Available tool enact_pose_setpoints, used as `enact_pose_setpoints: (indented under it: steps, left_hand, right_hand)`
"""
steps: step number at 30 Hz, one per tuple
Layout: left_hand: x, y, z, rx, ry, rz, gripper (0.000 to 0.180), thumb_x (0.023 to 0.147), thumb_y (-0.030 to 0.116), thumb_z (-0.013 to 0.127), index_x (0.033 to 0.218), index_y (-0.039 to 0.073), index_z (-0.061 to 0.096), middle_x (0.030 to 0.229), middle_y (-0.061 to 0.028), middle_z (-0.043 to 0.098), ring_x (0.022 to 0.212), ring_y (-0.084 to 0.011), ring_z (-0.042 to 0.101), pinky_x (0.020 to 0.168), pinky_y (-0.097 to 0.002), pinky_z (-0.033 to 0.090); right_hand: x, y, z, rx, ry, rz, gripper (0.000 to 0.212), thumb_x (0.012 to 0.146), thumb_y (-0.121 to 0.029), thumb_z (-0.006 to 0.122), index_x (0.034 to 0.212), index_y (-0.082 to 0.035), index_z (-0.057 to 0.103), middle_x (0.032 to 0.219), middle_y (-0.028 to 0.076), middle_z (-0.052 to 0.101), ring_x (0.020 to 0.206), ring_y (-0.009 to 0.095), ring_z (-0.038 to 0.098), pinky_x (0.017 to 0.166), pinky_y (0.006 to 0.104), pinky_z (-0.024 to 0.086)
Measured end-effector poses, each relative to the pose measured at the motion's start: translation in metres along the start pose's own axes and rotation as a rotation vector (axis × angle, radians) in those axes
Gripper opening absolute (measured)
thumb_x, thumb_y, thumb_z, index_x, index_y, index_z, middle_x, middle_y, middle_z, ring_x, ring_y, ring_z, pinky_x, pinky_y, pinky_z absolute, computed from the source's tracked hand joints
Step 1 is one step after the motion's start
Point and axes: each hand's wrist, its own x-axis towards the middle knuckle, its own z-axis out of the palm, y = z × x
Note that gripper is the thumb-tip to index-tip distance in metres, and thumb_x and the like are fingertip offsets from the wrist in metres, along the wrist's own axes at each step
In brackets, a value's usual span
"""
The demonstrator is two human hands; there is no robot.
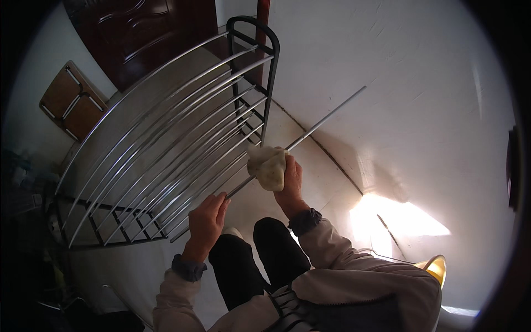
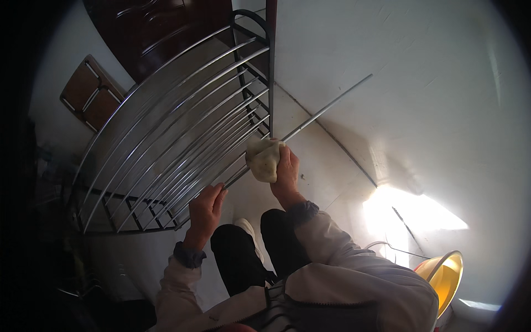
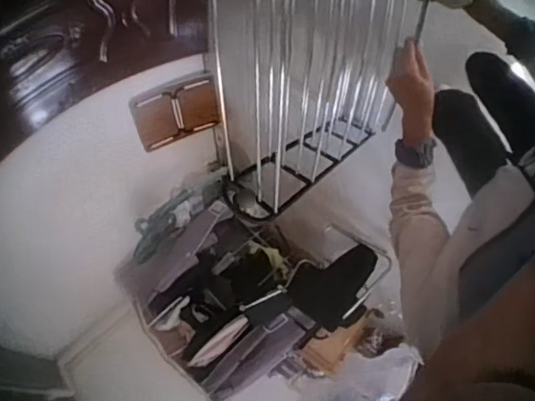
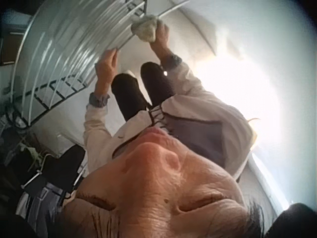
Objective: The person assembles a metal drying rack by inserting horizontal rods into the frame one at a time. They use a cloth to wipe each rod before insertion and continue until the rack is fully assembled.
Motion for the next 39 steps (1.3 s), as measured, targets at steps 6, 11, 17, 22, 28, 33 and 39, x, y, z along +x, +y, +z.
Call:
enact_pose_setpoints:
  steps: [6,11,17,22,28,33,39]
  left_hand:
    - [0.027,-0.006,-0.041,-0.137,-0.174,-0.08,0.017,0.098,0.015,0.068,0.109,0.002,0.07,0.081,-0.0116,0.064,0.068,-0.0303,0.066,0.057,-0.0386,0.051]
    - [0.038,0.028,-0.082,-0.085,-0.216,-0.131,0.019,0.096,0.018,0.069,0.112,0.008,0.07,0.084,-0.0071,0.066,0.067,-0.0277,0.067,0.056,-0.038,0.053]
    - [0.032,0.121,-0.158,-0.205,-0.139,-0.347,0.024,0.096,0.021,0.071,0.116,0.008,0.069,0.084,-0.0074,0.065,0.066,-0.0277,0.066,0.054,-0.0379,0.052]
    - [0.006,0.201,-0.271,-0.246,0.07,-0.502,0.026,0.095,0.017,0.073,0.118,0.008,0.069,0.083,-0.0096,0.064,0.064,-0.0298,0.064,0.053,-0.0384,0.049]
    - [0.001,0.275,-0.394,-0.011,0.394,-0.659,0.025,0.095,0.016,0.07,0.12,0.009,0.068,0.086,-0.0071,0.063,0.065,-0.029,0.063,0.054,-0.0383,0.051]
    - [0.001,0.302,-0.47,0.207,0.65,-0.794,0.025,0.094,0.014,0.071,0.118,0.009,0.069,0.082,-0.0082,0.063,0.063,-0.0304,0.063,0.053,-0.039,0.051]
    - [-0.018,0.367,-0.483,0.357,0.844,-1.004,0.024,0.093,0.012,0.072,0.116,0.005,0.07,0.079,-0.0115,0.063,0.063,-0.033,0.062,0.054,-0.0401,0.051]
  right_hand:
    - [0.038,-0.033,-0.025,-0.143,0.288,0.01,0.043,0.106,-0.033,0.043,0.124,0.0,0.065,0.111,0.013,0.069,0.101,0.022,0.067,0.087,0.0329,0.056]
    - [0.039,-0.077,-0.017,0.407,0.332,0.248,0.05,0.104,-0.041,0.041,0.133,-0.001,0.054,0.111,0.019,0.067,0.095,0.034,0.07,0.077,0.0479,0.061]
    - [-0.024,-0.182,0.037,0.304,0.283,0.492,0.048,0.104,-0.04,0.046,0.13,-0.001,0.056,0.122,0.013,0.062,0.106,0.026,0.066,0.087,0.0387,0.058]
    - [-0.02,-0.304,0.089,0.388,0.001,0.46,0.046,0.106,-0.042,0.045,0.132,-0.007,0.058,0.122,0.012,0.062,0.108,0.024,0.064,0.094,0.0378,0.056]
    - [-0.025,-0.416,0.226,0.484,-0.455,0.56,0.044,0.104,-0.043,0.046,0.132,-0.01,0.055,0.128,0.014,0.057,0.116,0.032,0.062,0.094,0.0464,0.058]
    - [-0.09,-0.478,0.341,0.596,-0.894,0.674,0.033,0.105,-0.039,0.047,0.122,-0.012,0.056,0.12,0.009,0.057,0.12,0.03,0.059,0.098,0.0466,0.054]
    - [-0.096,-0.54,0.442,0.629,-0.98,0.66,0.04,0.106,-0.044,0.041,0.117,-0.009,0.056,0.114,0.004,0.057,0.111,0.02,0.059,0.1,0.0377,0.048]
